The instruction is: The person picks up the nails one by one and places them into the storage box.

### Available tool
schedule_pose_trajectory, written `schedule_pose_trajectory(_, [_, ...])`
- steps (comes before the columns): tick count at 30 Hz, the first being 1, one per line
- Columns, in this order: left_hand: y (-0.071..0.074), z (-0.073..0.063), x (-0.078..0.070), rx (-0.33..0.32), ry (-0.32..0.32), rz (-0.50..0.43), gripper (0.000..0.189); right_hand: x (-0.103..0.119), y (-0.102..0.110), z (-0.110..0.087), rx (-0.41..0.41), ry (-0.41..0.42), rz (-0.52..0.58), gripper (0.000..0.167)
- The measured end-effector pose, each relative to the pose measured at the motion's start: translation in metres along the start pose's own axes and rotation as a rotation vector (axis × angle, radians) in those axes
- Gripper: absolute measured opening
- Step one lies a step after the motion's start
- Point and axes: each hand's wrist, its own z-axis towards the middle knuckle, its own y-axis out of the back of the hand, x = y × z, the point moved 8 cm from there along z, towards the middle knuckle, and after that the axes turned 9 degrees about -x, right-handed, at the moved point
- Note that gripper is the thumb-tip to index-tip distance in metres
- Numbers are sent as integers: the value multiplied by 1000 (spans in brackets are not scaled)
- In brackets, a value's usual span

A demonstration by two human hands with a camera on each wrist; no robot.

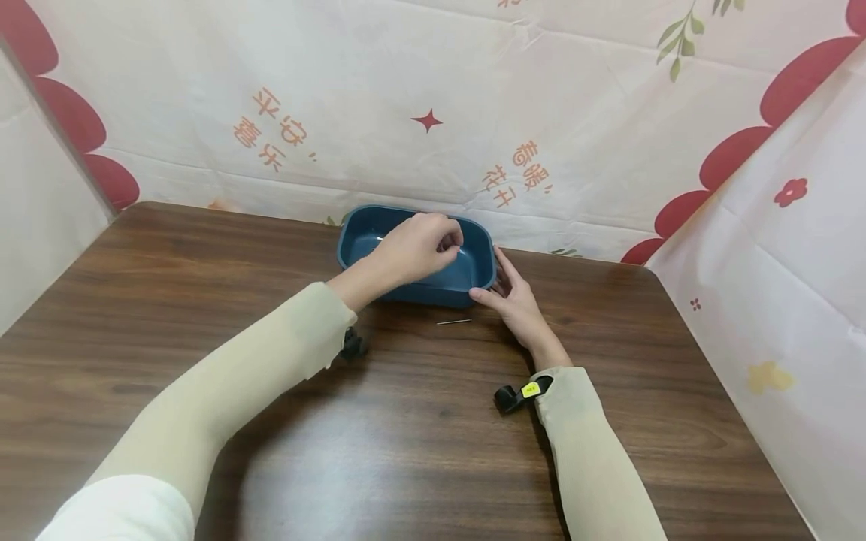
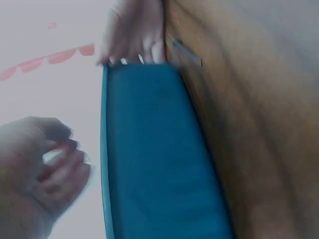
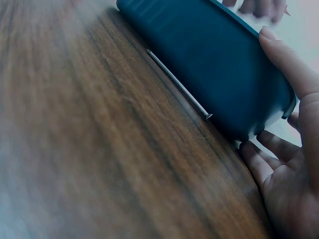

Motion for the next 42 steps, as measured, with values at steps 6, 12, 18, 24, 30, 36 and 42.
schedule_pose_trajectory(6, [13, -36, -34, -114, -275, -49, 9, 1, -1, 1, 14, 17, 6, 88])
schedule_pose_trajectory(12, [-6, -60, -38, 32, -196, 5, 8, 2, 1, 1, 2, 11, -16, 88])
schedule_pose_trajectory(18, [-34, -72, -28, 208, -1, 68, 20, 1, 0, 1, 4, 3, -22, 87])
schedule_pose_trajectory(24, [-51, -76, -27, 301, 30, 152, 30, 2, 0, 2, 5, 6, -21, 87])
schedule_pose_trajectory(30, [-65, -73, -36, 340, -23, 221, 30, 1, 0, -1, 0, -11, -25, 88])
schedule_pose_trajectory(36, [-75, -71, -45, 349, -45, 279, 26, 0, 1, 0, -9, -5, -22, 88])
schedule_pose_trajectory(42, [-82, -68, -47, 355, -40, 331, 27, 0, 0, 1, -6, -3, -9, 88])
